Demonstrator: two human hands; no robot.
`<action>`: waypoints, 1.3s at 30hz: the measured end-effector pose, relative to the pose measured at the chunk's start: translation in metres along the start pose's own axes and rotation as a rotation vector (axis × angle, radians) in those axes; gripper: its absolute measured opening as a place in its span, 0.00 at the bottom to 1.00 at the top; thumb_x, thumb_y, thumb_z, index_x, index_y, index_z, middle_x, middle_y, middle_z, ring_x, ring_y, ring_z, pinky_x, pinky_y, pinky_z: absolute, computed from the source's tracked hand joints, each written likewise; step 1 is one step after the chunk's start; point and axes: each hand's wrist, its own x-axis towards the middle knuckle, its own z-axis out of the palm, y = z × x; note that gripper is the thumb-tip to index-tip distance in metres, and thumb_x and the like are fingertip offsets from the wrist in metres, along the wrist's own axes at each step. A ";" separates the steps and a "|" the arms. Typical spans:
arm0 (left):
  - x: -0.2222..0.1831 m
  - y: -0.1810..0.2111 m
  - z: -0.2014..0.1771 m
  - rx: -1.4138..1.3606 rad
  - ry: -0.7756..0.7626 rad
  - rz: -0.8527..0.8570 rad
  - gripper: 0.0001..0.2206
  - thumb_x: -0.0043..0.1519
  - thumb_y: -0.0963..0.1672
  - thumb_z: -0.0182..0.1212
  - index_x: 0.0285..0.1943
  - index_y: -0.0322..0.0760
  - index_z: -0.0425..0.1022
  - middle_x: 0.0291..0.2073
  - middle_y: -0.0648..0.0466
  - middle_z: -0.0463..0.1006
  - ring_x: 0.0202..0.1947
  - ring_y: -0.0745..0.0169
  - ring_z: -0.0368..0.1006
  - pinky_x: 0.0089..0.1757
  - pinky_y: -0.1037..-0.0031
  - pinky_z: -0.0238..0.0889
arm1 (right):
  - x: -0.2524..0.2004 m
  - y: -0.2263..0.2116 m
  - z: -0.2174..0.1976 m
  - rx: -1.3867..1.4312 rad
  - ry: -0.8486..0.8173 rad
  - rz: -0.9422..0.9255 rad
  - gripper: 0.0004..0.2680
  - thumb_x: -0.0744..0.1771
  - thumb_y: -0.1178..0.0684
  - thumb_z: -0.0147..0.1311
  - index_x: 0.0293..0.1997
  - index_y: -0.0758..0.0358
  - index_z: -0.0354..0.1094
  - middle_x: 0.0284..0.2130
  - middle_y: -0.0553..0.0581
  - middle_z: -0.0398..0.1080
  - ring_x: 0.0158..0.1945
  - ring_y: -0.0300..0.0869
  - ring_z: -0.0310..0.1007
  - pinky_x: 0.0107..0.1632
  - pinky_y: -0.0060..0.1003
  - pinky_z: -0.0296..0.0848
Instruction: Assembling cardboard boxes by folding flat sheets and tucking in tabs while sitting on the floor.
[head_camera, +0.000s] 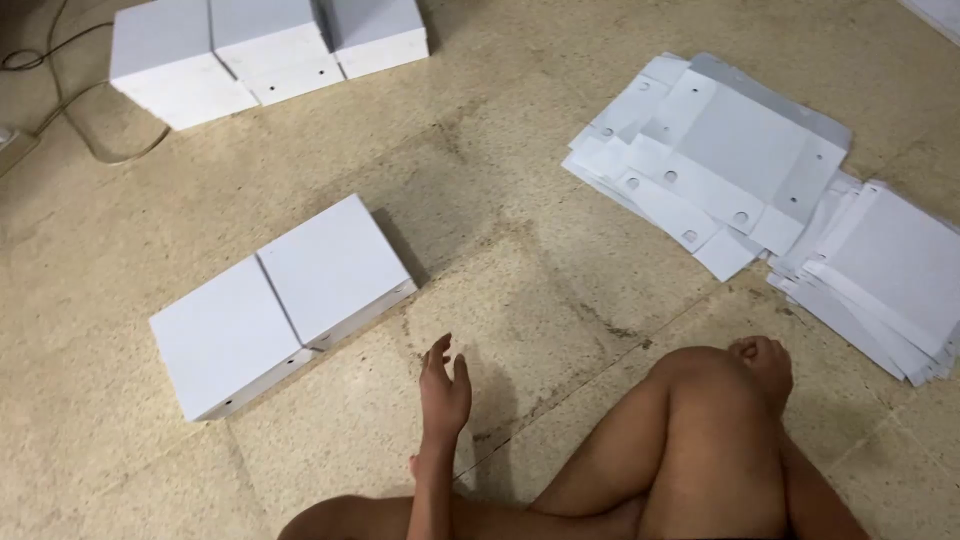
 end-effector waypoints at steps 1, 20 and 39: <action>-0.002 0.001 0.005 0.012 -0.014 0.006 0.19 0.63 0.42 0.51 0.64 0.28 0.66 0.57 0.40 0.73 0.54 0.45 0.72 0.52 0.60 0.68 | 0.006 0.003 0.003 0.004 0.002 0.019 0.05 0.68 0.57 0.53 0.39 0.70 0.70 0.35 0.60 0.67 0.40 0.48 0.64 0.45 0.41 0.64; 0.032 0.060 0.201 0.608 -0.437 0.529 0.21 0.63 0.42 0.52 0.68 0.38 0.62 0.59 0.44 0.66 0.64 0.44 0.60 0.62 0.54 0.53 | 0.036 -0.038 -0.040 -0.028 -0.125 0.096 0.06 0.66 0.54 0.48 0.29 0.60 0.57 0.26 0.55 0.60 0.34 0.49 0.65 0.40 0.44 0.67; 0.183 0.199 0.449 1.150 -0.689 0.841 0.40 0.55 0.51 0.60 0.79 0.40 0.50 0.73 0.33 0.53 0.73 0.32 0.51 0.62 0.38 0.53 | 0.045 -0.018 -0.026 -0.068 -0.090 0.016 0.08 0.67 0.55 0.49 0.27 0.56 0.57 0.22 0.50 0.56 0.28 0.45 0.64 0.31 0.38 0.63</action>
